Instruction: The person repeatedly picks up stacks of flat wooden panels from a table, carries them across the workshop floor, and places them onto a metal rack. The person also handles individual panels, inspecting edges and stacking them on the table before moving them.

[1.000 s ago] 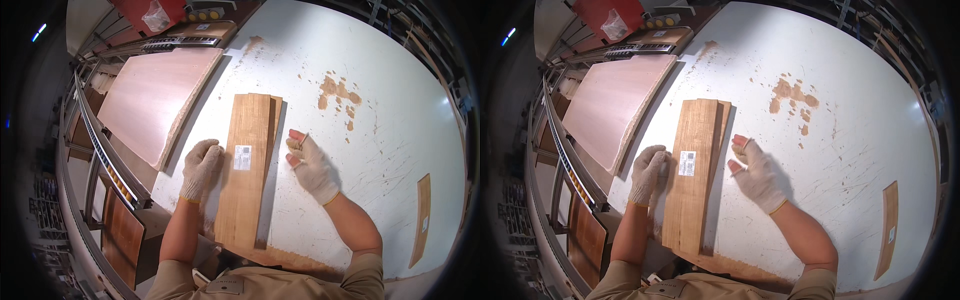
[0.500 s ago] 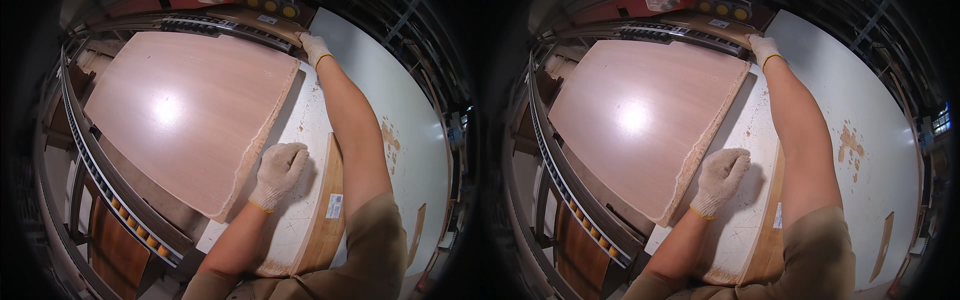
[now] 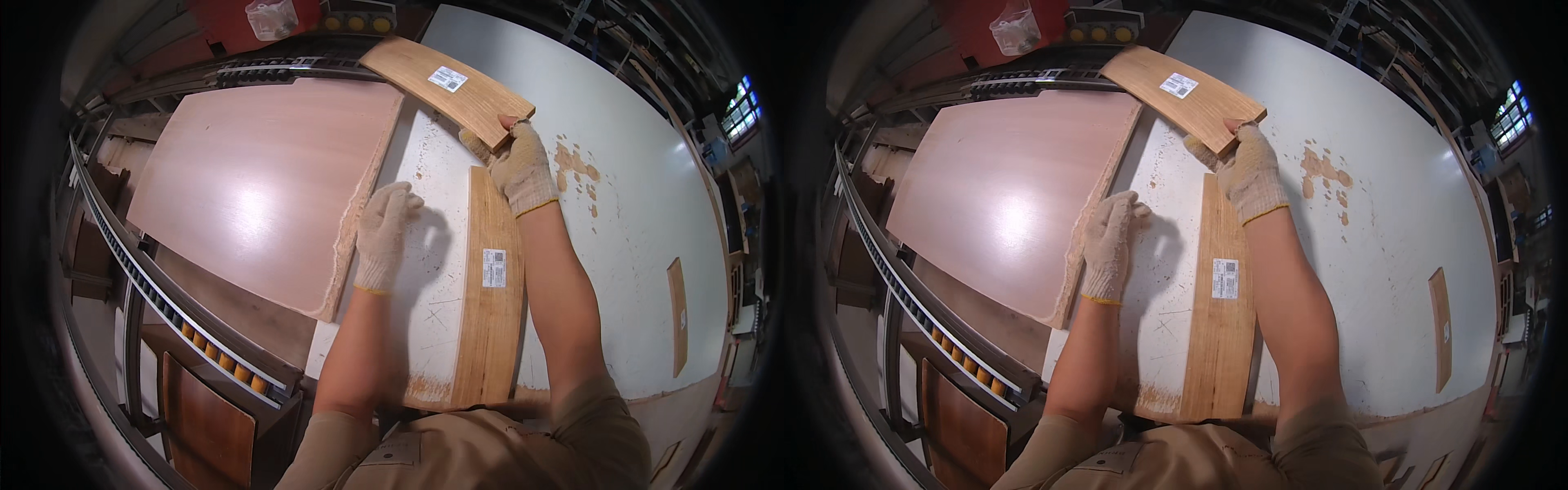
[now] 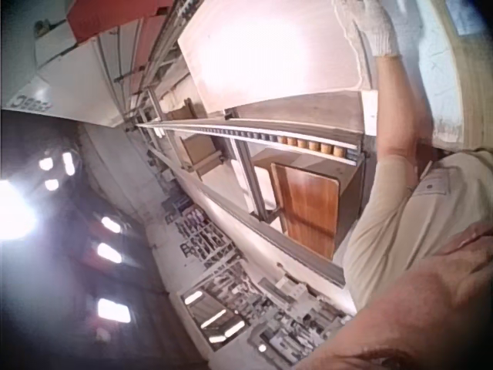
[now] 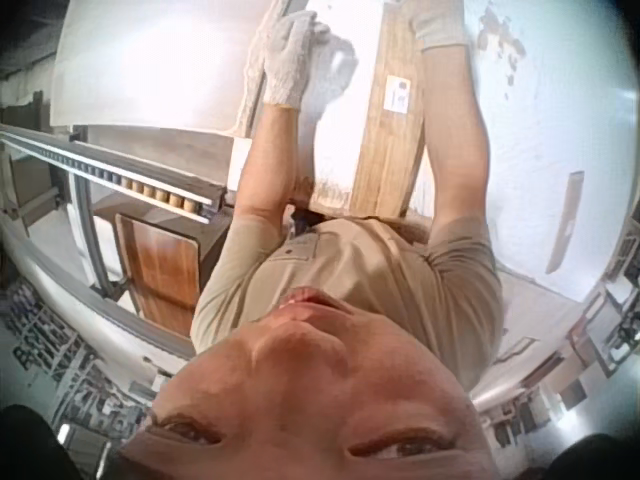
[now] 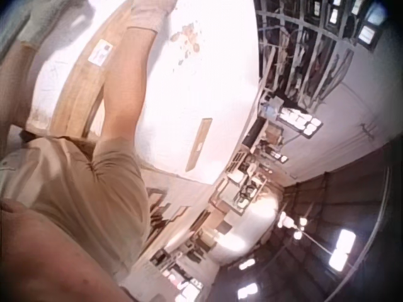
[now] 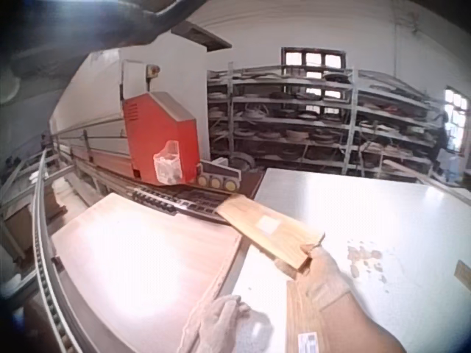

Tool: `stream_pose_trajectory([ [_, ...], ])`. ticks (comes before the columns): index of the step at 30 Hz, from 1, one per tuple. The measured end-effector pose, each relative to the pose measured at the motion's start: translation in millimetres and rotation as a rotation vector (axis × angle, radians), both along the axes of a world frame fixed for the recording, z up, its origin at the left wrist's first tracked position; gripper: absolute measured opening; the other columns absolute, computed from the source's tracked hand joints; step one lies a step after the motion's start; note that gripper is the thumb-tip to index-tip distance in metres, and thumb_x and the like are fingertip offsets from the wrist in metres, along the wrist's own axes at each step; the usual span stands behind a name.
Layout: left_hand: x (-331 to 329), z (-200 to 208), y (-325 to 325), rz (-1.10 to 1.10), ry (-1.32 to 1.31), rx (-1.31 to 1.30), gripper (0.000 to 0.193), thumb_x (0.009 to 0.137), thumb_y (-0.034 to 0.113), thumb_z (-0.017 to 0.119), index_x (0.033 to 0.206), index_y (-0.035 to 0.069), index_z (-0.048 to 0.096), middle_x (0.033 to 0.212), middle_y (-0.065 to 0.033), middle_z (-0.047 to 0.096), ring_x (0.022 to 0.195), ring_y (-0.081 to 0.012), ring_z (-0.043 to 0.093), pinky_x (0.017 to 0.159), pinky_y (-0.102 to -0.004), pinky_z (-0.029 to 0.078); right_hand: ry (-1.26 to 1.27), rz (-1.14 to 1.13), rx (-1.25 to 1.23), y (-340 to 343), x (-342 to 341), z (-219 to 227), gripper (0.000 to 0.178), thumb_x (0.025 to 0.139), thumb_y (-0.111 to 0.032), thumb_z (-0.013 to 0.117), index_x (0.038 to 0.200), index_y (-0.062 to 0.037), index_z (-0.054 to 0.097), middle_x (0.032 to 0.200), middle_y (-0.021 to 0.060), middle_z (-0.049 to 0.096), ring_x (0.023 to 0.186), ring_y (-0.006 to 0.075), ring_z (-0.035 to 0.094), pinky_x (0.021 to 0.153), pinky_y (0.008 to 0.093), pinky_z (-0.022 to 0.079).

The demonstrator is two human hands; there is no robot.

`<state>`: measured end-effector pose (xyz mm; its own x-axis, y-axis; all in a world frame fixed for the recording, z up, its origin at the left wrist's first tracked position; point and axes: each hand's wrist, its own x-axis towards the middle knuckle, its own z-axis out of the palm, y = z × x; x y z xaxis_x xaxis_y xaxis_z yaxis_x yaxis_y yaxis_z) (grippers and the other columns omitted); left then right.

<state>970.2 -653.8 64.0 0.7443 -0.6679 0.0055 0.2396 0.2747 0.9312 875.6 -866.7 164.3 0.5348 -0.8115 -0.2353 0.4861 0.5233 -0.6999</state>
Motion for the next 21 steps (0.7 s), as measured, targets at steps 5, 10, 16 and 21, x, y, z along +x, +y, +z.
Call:
stream_pose_trajectory([
  [5,-60,46,-2,-0.15,0.237,-0.152,0.116,0.102,0.084,0.044,0.171,-0.004,0.013,0.156,-0.0358,0.048,0.149,-0.0479,0.047,0.127,-0.0579,0.034,0.426,0.062,-0.706,144,-146,-16,0.043,0.105,-0.015,0.067,0.142,0.0053,0.059,0.129,0.0218,0.069,0.11,0.032,0.076,0.09,0.0377,0.067],
  [10,-83,67,-12,-0.475,0.57,-0.81,0.068,0.108,0.057,0.06,0.14,-0.003,0.058,0.128,-0.0267,0.063,0.111,-0.0371,0.067,0.097,-0.0437,0.06,0.393,0.037,-1.52,200,-221,-16,0.07,0.09,-0.006,0.073,0.158,-0.0013,0.054,0.153,0.0273,0.058,0.138,0.047,0.062,0.112,0.0504,0.055],
  [16,-129,86,7,-0.206,0.65,-0.605,0.054,0.11,0.061,0.056,0.121,0.008,0.062,0.097,-0.0133,0.073,0.076,-0.0245,0.075,0.057,-0.0342,0.062,0.381,0.076,-1.544,223,-256,-16,0.079,0.081,-0.004,0.075,0.157,-0.0016,0.055,0.157,0.0255,0.055,0.142,0.0462,0.058,0.115,0.0505,0.053],
  [21,-158,93,22,-0.187,0.374,-0.418,0.055,0.11,0.051,0.062,0.137,0.002,0.062,0.109,-0.0184,0.072,0.083,-0.023,0.071,0.072,-0.0355,0.062,0.366,0.024,-1.372,234,-276,-17,0.063,0.094,-0.012,0.075,0.153,-0.0001,0.057,0.145,0.0246,0.064,0.127,0.0391,0.069,0.105,0.0448,0.058],
])
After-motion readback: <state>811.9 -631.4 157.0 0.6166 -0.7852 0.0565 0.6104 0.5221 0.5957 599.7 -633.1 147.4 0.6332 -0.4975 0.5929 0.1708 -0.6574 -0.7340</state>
